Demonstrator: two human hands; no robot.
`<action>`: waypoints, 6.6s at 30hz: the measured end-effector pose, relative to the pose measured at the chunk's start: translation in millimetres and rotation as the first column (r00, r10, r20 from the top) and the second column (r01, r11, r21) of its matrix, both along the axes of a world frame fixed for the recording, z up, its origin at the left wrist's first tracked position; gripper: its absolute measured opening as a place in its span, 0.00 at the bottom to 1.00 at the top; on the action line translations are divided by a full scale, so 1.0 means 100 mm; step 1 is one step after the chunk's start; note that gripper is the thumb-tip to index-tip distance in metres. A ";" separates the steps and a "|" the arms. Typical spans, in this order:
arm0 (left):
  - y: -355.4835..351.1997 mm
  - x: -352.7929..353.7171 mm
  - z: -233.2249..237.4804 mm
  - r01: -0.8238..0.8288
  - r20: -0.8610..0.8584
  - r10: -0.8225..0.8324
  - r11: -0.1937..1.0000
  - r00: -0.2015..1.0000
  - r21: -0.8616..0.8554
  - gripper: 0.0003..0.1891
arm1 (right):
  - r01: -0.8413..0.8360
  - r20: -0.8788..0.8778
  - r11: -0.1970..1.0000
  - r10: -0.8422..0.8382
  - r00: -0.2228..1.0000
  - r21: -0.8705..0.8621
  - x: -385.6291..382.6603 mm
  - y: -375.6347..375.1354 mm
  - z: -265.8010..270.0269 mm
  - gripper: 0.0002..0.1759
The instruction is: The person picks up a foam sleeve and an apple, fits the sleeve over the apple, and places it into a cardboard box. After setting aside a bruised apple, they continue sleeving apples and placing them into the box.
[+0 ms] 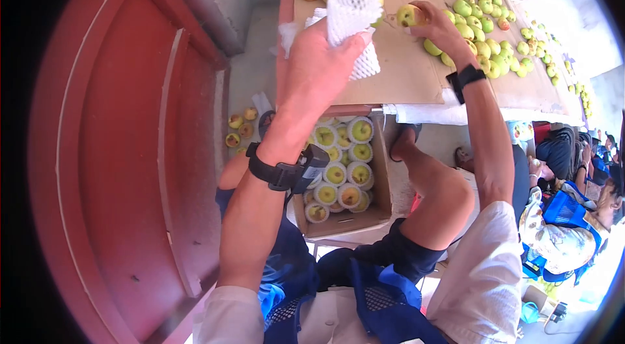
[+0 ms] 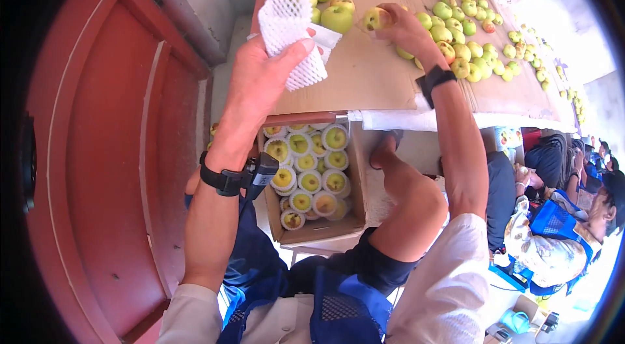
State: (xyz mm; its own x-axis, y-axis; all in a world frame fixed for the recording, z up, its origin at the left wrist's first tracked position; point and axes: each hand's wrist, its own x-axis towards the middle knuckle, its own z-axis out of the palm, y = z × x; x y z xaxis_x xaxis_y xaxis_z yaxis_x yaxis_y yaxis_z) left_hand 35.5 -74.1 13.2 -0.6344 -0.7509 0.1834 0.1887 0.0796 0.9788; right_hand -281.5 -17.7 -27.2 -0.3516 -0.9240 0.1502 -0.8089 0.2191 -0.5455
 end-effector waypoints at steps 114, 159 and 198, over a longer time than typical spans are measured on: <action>-0.08 0.12 0.04 -0.072 0.078 0.076 0.996 0.994 -0.059 0.20 | 0.188 0.019 0.982 -0.188 0.982 0.004 1.14 0.83 -0.45 0.44; -0.09 0.11 -0.01 -0.062 0.047 0.065 0.997 0.997 -0.056 0.20 | 0.053 0.895 0.896 0.443 -0.043 -0.441 1.06 1.20 -0.06 0.33; -0.07 0.10 -0.01 -0.049 0.021 0.051 0.996 0.998 -0.070 0.22 | 0.187 0.876 0.908 0.412 -0.250 -0.374 0.80 1.19 -0.37 0.42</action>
